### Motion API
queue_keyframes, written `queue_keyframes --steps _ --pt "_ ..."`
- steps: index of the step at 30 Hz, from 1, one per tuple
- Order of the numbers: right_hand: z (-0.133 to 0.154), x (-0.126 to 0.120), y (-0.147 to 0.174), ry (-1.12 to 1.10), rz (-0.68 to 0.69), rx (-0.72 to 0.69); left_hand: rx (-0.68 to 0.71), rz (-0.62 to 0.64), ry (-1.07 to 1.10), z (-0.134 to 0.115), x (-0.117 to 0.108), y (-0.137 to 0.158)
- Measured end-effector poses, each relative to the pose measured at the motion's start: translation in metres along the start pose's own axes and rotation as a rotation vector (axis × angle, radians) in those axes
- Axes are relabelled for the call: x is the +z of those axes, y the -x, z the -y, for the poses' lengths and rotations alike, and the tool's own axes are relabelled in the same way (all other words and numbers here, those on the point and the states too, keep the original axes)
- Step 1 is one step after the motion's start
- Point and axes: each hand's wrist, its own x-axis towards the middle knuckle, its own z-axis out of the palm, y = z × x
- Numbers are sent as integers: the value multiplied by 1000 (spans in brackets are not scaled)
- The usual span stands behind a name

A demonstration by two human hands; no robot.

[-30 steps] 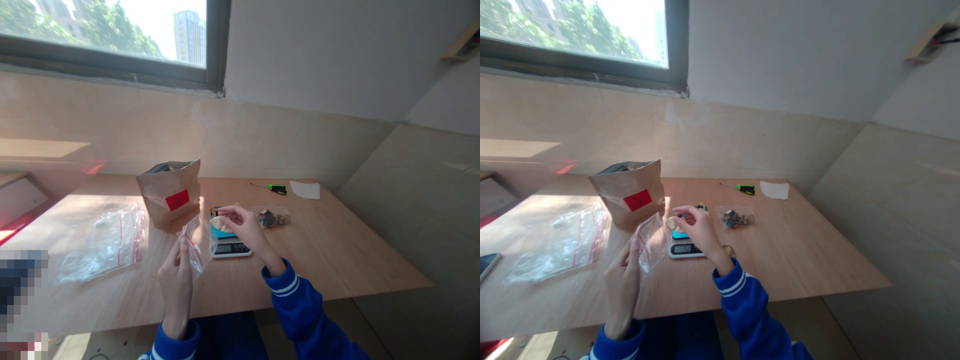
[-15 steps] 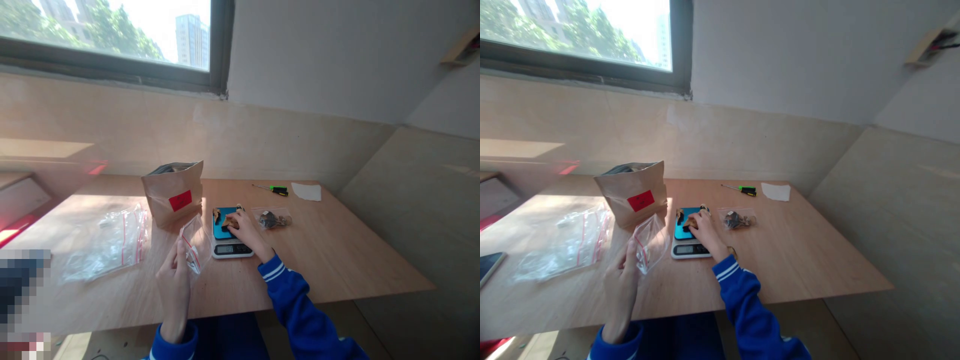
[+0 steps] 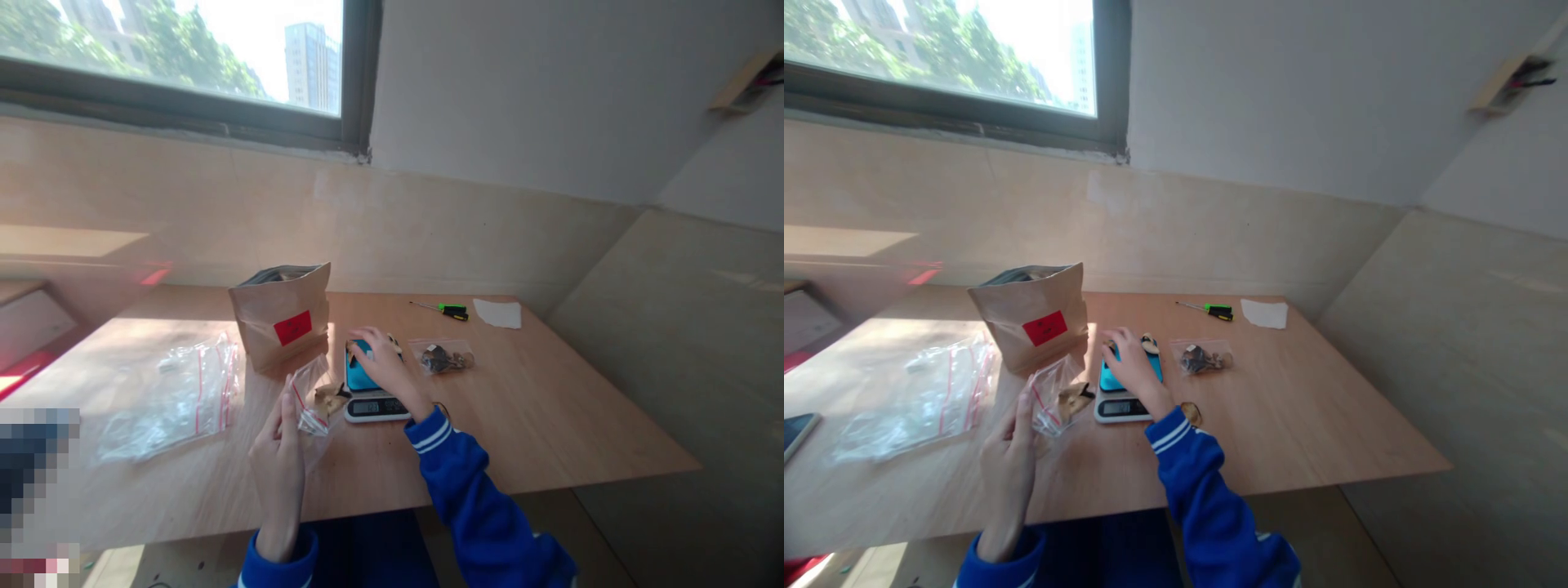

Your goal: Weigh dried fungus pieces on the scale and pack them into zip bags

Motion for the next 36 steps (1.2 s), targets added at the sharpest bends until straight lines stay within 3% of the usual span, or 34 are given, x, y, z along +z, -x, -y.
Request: queue_keyframes --steps 3,6,9,13,18,22,24,26,29,32,36 --pt "-22 24 -8 157 67 53 -16 -1 22 4 -1 -1" --pt "-29 36 -9 173 64 57 -45 -1 64 6 0 -2" --pt "-30 35 -9 164 39 61 -41 -10 191 8 2 -2" --pt "-29 22 -9 115 -21 77 -71 -10 539 9 7 -3" --pt "5 -9 -2 -296 -208 40 -133 21 694 8 11 -3" --pt "46 -27 8 -406 -59 -156 -138 24 712 5 13 -2" --pt "48 -27 9 -369 8 -224 -143 0 708 5 13 -2" --pt "34 -22 6 -284 -51 -166 -125 -8 704 7 11 -3" --pt "-9 -11 0 26 -209 126 -47 -4 656 10 6 -5" --pt "-49 -4 0 246 -148 313 -34 -8 612 11 1 -5" --pt "-68 -2 3 247 -118 340 -47 19 659 6 0 -3"
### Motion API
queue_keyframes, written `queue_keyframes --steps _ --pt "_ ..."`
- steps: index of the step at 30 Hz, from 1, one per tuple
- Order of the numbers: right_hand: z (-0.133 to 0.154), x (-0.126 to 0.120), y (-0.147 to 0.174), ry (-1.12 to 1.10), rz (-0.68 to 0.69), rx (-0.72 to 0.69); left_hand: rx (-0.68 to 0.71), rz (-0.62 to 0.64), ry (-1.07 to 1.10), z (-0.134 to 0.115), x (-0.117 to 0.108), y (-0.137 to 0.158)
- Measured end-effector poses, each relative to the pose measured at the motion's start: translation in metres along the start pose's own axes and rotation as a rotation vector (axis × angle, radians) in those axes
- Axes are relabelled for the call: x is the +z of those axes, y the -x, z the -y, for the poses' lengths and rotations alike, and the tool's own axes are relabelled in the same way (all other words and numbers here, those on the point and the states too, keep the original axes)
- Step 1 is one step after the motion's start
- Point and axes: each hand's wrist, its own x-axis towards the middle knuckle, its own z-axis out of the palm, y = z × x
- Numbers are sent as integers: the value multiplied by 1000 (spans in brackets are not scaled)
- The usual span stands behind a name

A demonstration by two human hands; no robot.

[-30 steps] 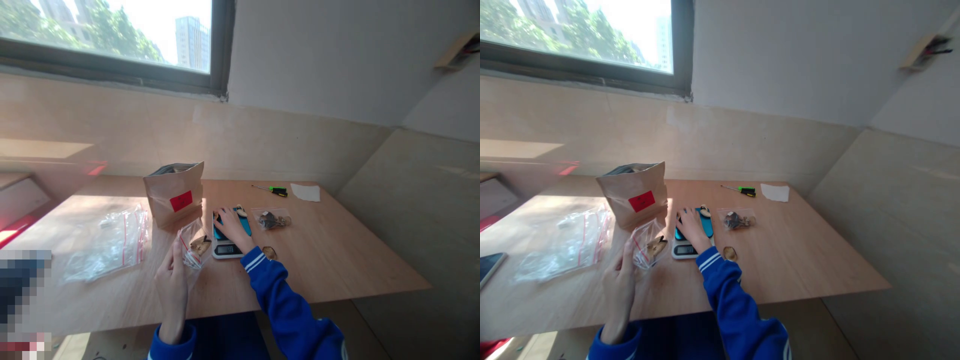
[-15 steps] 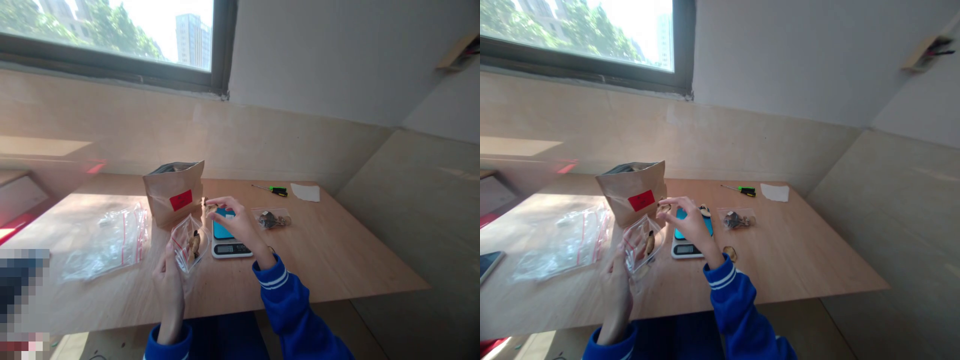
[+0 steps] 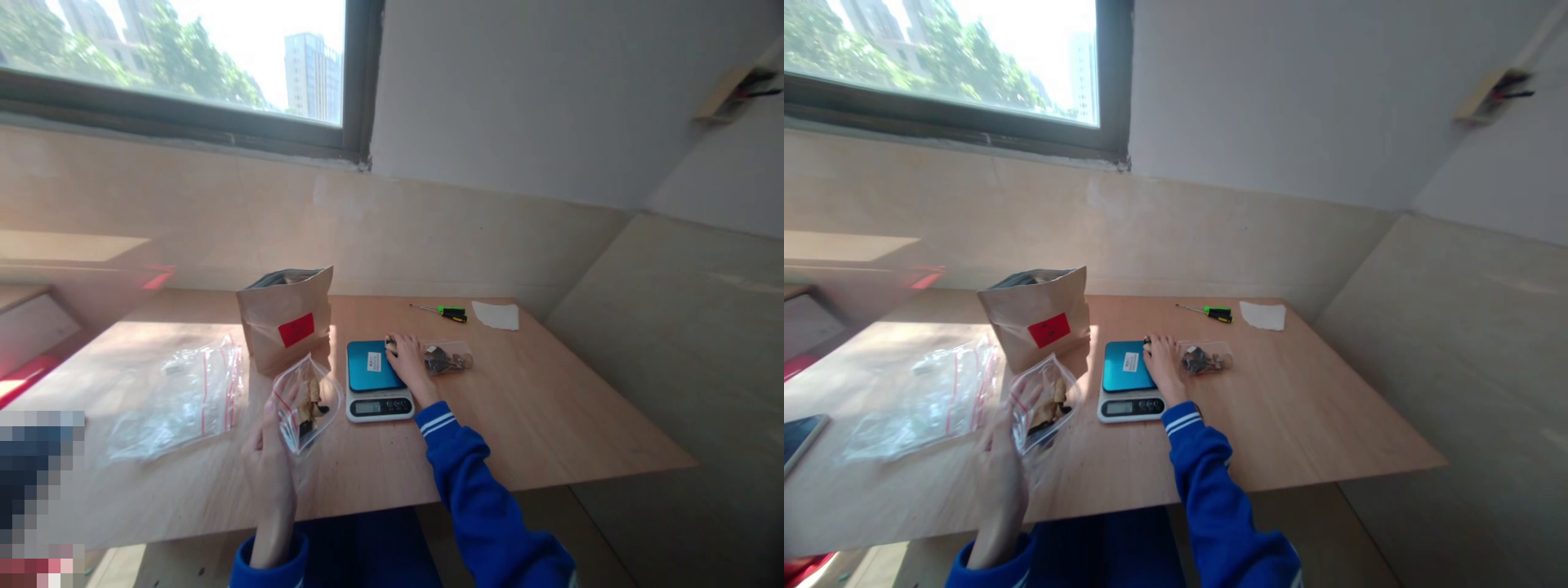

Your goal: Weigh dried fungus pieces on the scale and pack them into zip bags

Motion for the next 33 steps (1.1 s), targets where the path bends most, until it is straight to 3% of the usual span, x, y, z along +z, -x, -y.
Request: queue_keyframes --steps 5,9,13,17,23,27,33 --pt "25 -18 8 -131 -13 -40 -2 37 64 -1 4 2" --pt "68 -51 29 -569 98 -337 -6 62 105 -3 9 3" --pt "96 -77 49 -604 231 -471 -14 63 101 -9 12 6" --pt "90 -76 56 -669 192 -399 -82 90 100 -18 8 6" --pt "73 -62 74 -785 260 -308 -202 371 63 -17 -9 4" --pt "72 -58 96 -881 342 -255 -278 475 40 -16 -16 4" --pt "79 -41 121 -1013 119 -121 -390 565 -43 -19 -13 7"
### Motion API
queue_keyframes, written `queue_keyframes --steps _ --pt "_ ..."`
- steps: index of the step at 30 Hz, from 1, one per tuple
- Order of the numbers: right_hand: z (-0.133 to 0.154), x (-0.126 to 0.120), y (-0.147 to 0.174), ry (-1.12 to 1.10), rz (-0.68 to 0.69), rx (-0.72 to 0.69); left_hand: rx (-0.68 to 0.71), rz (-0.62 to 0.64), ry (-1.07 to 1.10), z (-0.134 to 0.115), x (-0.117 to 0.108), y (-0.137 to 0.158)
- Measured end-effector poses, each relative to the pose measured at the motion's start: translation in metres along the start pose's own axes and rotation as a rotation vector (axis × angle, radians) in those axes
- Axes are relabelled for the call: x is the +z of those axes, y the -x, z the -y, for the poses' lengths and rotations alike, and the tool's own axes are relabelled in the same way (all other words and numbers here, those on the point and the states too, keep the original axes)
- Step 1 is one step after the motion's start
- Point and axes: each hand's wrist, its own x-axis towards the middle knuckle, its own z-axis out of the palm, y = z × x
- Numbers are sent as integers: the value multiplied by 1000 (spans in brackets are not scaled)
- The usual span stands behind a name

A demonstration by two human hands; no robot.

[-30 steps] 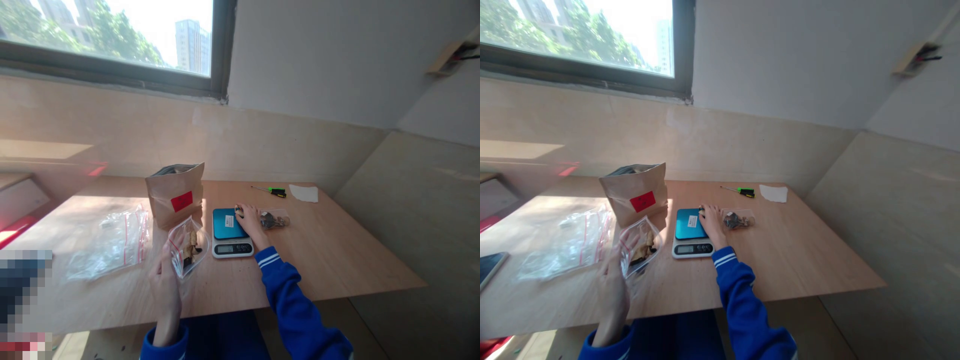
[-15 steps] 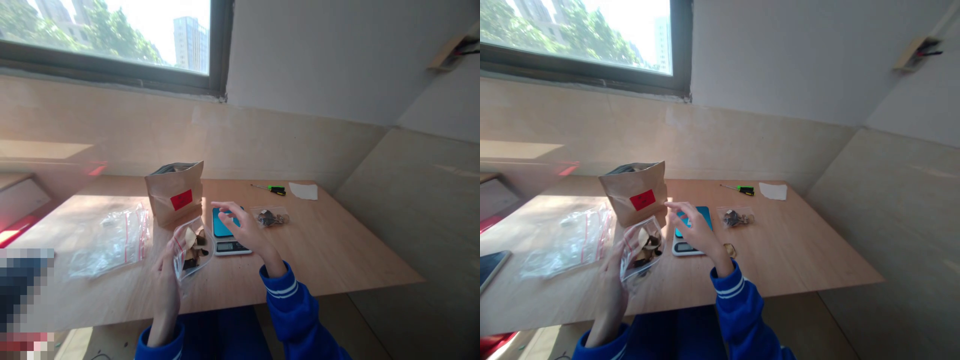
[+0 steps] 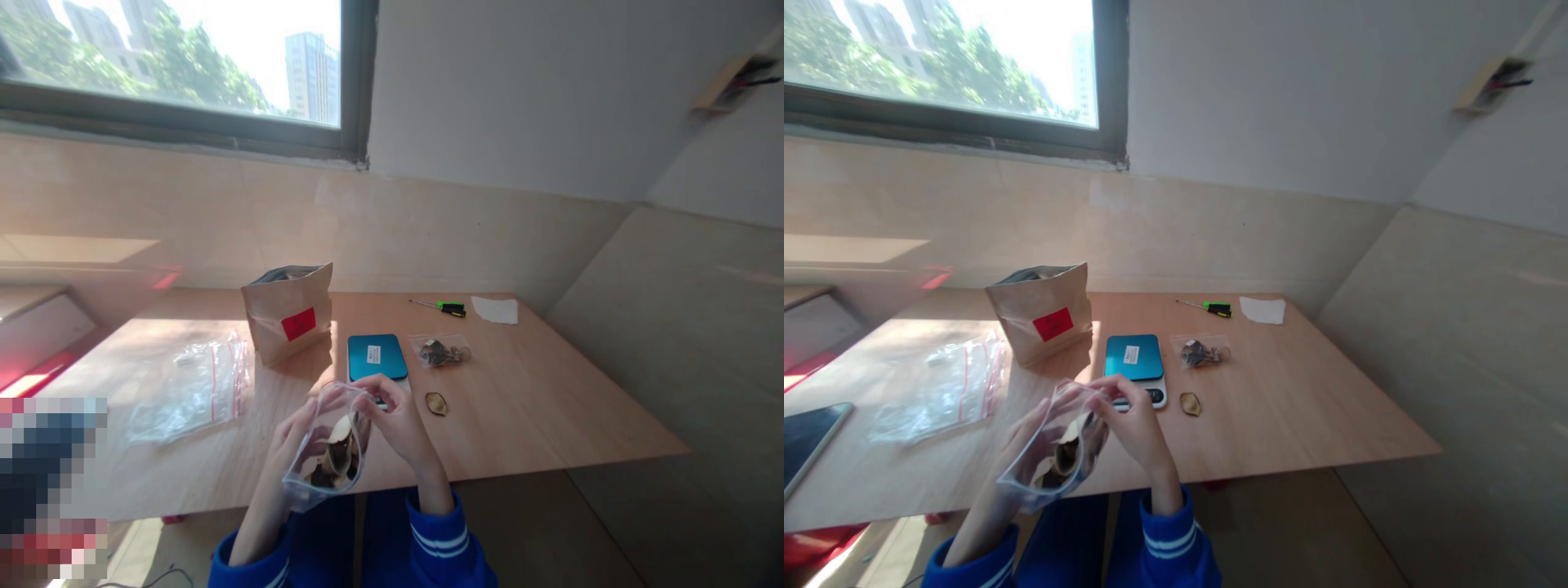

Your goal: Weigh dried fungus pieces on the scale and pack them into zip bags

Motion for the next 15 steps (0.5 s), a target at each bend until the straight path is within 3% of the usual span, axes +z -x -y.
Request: queue_keyframes --steps 2,5,7,9,12,15 --pt "-5 4 4 -53 -156 35 3 43 75 0 1 0" --pt "-11 3 9 -111 -477 89 133 95 164 -1 0 1" --pt "-14 -1 10 -151 -664 96 218 153 130 -2 0 3" --pt "-15 -5 12 -185 -753 83 264 144 12 -2 3 6" --pt "-12 -7 15 -201 -750 65 314 -69 -123 0 14 8" --pt "-10 -4 19 -166 -730 45 369 -338 -118 6 21 8"
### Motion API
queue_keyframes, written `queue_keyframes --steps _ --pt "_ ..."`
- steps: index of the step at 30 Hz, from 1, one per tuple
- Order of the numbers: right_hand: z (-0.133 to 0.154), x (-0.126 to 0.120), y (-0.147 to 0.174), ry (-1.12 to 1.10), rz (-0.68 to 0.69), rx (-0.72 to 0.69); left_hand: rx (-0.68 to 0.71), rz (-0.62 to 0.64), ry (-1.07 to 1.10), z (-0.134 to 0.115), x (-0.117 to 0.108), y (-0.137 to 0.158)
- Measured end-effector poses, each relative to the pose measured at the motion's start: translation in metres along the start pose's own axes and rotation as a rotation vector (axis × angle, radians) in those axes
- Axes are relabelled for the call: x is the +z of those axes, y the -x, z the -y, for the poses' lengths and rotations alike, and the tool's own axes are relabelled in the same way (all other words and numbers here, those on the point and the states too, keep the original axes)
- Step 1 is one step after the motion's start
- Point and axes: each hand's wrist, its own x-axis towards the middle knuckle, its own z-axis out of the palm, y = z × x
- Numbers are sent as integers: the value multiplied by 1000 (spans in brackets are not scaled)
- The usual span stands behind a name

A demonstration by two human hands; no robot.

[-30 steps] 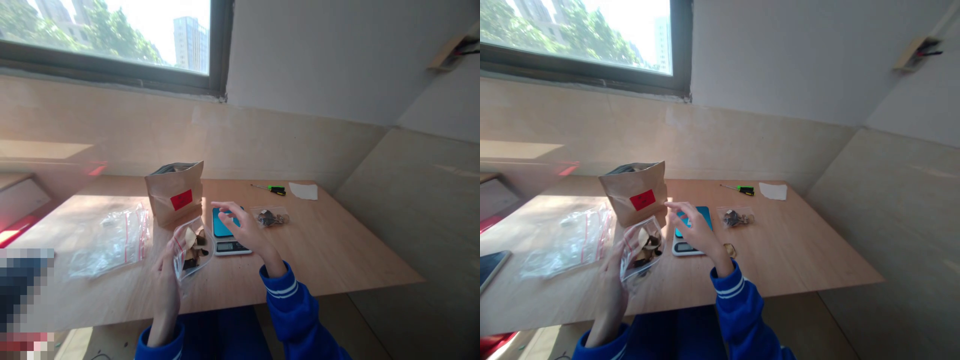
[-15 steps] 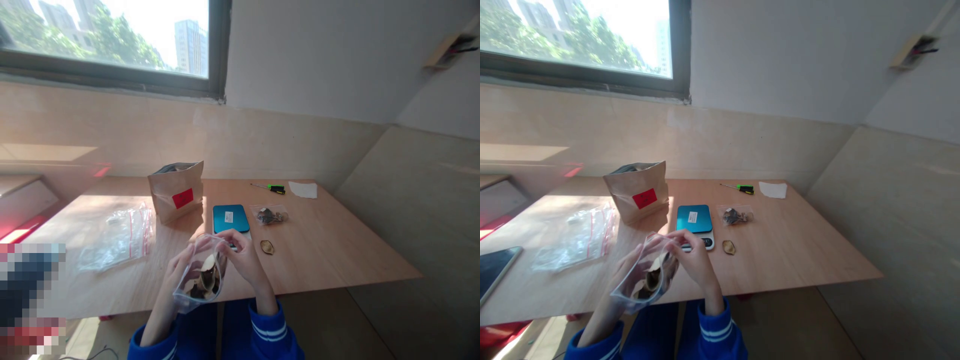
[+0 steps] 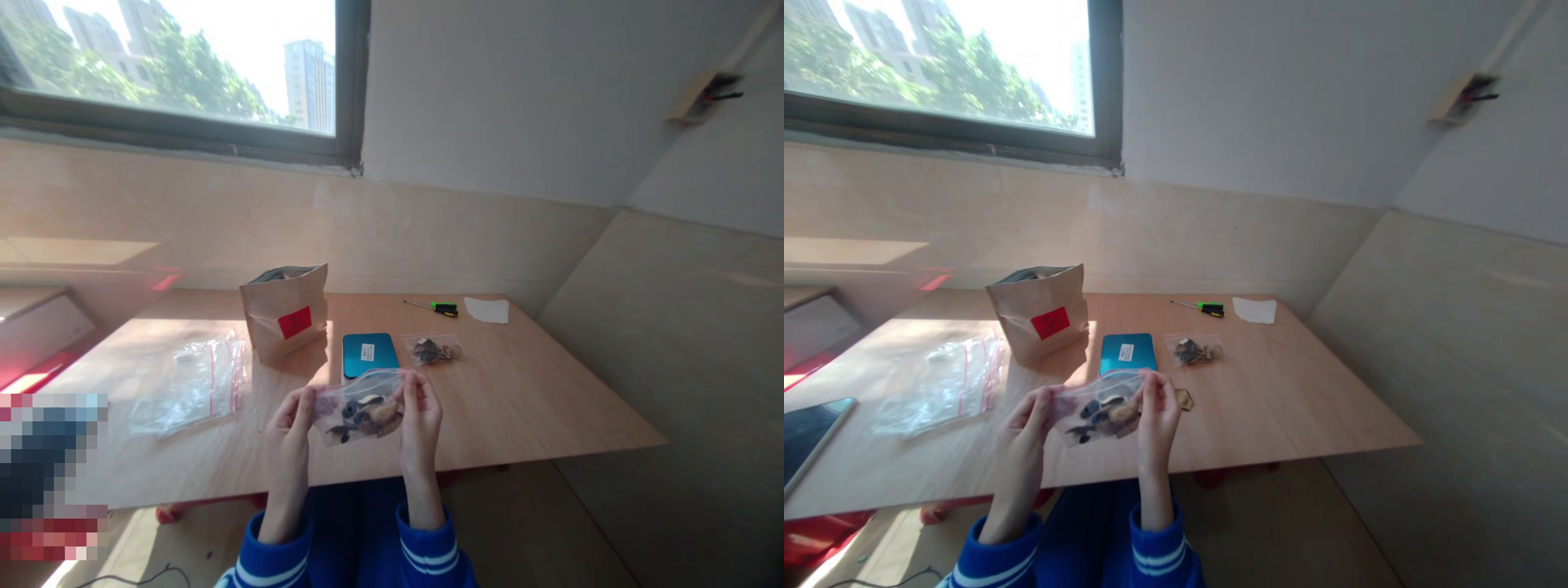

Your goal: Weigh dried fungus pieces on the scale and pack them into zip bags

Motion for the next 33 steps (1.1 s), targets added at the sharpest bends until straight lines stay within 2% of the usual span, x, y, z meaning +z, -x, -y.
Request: queue_keyframes --steps 4,7,9,12,17,19,22,27,33 --pt "0 2 7 100 11 -65 103 -228 -166 3 -1 0" --pt "0 4 9 138 26 -102 185 -291 -241 -2 -2 -4" --pt "0 4 9 144 20 -105 212 -252 -237 -6 0 -8" --pt "-2 2 7 149 -51 -111 185 -120 -181 -5 5 -12" --pt "-6 -3 6 174 -148 -163 -28 53 178 8 14 -7" --pt "-7 -3 6 166 -177 -157 -49 67 248 10 15 -4" --pt "-7 0 7 135 -197 -131 -6 52 171 11 14 -3" --pt "-6 0 6 68 -162 -88 5 27 182 10 8 -5" --pt "-10 -5 4 96 -127 -87 3 50 202 5 5 -3"
